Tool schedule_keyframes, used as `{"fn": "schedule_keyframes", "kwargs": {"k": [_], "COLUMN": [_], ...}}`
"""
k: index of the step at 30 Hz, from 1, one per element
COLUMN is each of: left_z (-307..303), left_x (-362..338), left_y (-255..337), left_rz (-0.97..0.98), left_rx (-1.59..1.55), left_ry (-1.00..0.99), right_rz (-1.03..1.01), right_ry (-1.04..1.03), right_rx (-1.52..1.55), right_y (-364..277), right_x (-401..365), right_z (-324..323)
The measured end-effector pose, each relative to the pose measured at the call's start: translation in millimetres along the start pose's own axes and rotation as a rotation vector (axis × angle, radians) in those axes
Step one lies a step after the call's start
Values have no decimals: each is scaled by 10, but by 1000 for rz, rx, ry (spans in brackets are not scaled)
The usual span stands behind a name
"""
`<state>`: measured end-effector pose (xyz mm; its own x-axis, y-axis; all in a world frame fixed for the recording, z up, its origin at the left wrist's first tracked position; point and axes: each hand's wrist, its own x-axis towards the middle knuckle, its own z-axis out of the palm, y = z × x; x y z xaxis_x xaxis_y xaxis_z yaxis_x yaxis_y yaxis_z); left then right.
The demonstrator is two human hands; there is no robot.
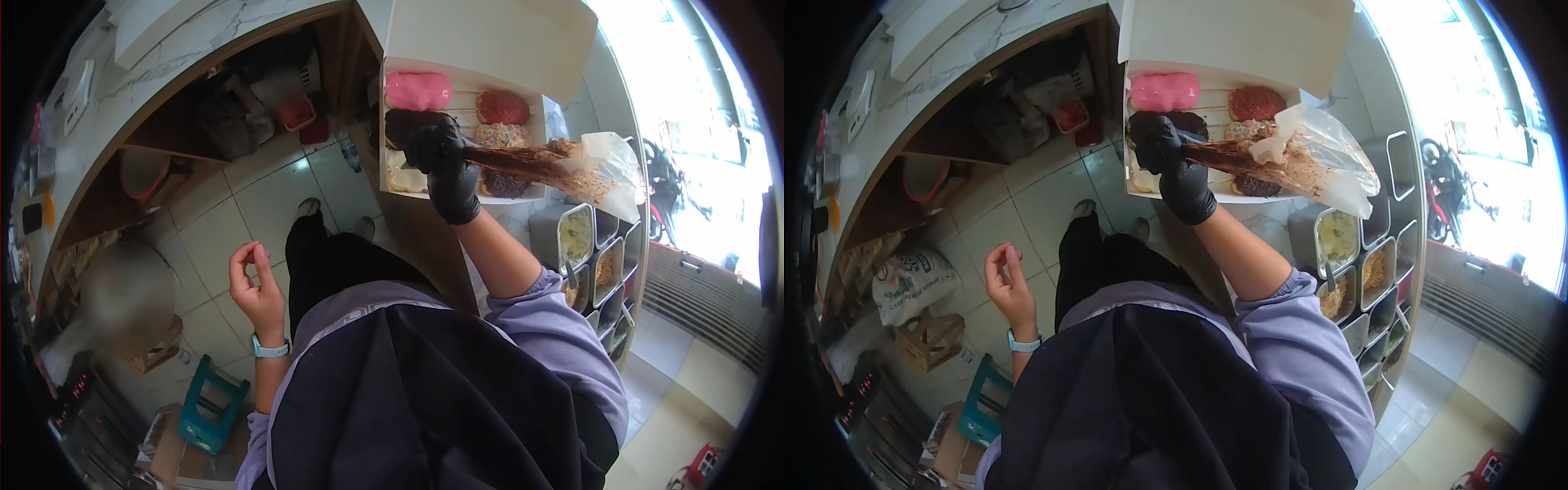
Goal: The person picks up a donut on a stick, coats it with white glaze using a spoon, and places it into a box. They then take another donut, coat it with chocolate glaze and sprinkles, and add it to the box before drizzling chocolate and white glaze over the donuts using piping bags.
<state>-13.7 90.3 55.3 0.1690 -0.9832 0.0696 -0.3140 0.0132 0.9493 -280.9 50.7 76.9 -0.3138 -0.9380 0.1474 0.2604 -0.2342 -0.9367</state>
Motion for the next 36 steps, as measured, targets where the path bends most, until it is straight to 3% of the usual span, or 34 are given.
{"fn": "schedule_keyframes", "kwargs": {"k": [6,18,21,24,27,30,33,36], "left_z": [-60,-203,-218,-232,-243,-250,-248,-257], "left_x": [-86,-171,-178,-184,-166,-150,-145,-139], "left_y": [-33,-177,-211,-233,-264,-281,-278,-308], "left_rz": [26,-3,-6,-10,-22,-48,-48,-53], "left_rx": [78,99,94,112,119,115,119,116], "left_ry": [30,65,69,70,60,43,37,34], "right_rz": [8,0,-12,51,122,196,-49,-120], "right_ry": [-116,-102,118,103,-204,-109,88,93], "right_rx": [21,-31,-236,-109,73,-46,-255,-237], "right_y": [18,135,51,16,95,62,-88,36], "right_x": [-13,-10,92,98,-63,-138,58,127], "right_z": [83,22,34,14,-154,-56,47,-90]}}
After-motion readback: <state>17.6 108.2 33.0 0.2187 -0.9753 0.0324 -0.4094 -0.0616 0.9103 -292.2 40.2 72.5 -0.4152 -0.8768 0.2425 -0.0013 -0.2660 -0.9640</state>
